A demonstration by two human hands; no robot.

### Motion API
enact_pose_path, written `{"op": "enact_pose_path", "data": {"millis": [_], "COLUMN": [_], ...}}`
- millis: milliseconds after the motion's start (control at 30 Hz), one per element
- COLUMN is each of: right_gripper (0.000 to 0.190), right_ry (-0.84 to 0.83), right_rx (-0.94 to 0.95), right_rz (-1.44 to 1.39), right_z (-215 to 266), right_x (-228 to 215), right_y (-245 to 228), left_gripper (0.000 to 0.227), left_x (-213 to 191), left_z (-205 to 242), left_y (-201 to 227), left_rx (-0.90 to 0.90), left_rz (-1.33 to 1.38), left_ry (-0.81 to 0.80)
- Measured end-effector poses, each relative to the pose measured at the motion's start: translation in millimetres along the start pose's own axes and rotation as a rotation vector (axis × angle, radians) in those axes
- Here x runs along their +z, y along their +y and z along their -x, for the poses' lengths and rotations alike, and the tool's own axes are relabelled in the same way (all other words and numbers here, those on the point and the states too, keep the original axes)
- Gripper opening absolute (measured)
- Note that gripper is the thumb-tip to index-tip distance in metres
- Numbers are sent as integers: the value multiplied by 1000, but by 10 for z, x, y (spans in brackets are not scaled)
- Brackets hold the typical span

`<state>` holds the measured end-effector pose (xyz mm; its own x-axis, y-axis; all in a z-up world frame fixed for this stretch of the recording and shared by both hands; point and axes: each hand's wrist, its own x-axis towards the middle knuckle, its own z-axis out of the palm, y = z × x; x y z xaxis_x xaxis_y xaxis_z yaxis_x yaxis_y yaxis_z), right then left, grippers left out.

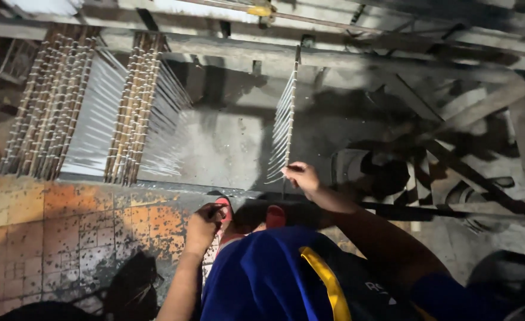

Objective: Dipping a rack of wicks into a vat of melted wax and hanging them on a rack to cool.

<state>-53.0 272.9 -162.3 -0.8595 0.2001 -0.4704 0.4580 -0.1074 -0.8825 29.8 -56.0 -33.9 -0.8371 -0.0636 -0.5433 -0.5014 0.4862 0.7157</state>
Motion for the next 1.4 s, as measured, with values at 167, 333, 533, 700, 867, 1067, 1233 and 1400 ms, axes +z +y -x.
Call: {"op": "enact_pose_path", "data": {"millis": [167, 333, 533, 700, 867, 1067, 1233, 1400], "right_gripper": [28, 22, 21, 25, 27, 22, 26, 31], "right_ry": [51, 54, 64, 83, 110, 89, 75, 81], "right_rx": [-25, -34, 11, 1, 67, 49, 61, 54], "right_rz": [-3, -23, 16, 51, 63, 85, 78, 86], "right_z": [89, 215, 187, 167, 313, 240, 246, 189], "right_x": [-327, -491, -626, -661, -655, -673, -682, -661], "right_y": [-23, -165, -131, -168, -437, -355, -336, -290], "left_gripper": [35, 33, 37, 35, 36, 35, 32, 32], "left_x": [20, 92, 193, 162, 170, 128, 107, 108], "left_z": [-69, -118, -250, -27, -37, 46, 86, 90], "left_y": [74, 76, -113, 92, -39, 43, 68, 79], "left_rx": [13, 8, -7, -4, -13, -3, 4, 18], "left_rz": [-71, -113, -122, -71, -16, 62, 63, 16], "left_ry": [-35, -39, -45, -22, -22, -24, -17, -30]}}
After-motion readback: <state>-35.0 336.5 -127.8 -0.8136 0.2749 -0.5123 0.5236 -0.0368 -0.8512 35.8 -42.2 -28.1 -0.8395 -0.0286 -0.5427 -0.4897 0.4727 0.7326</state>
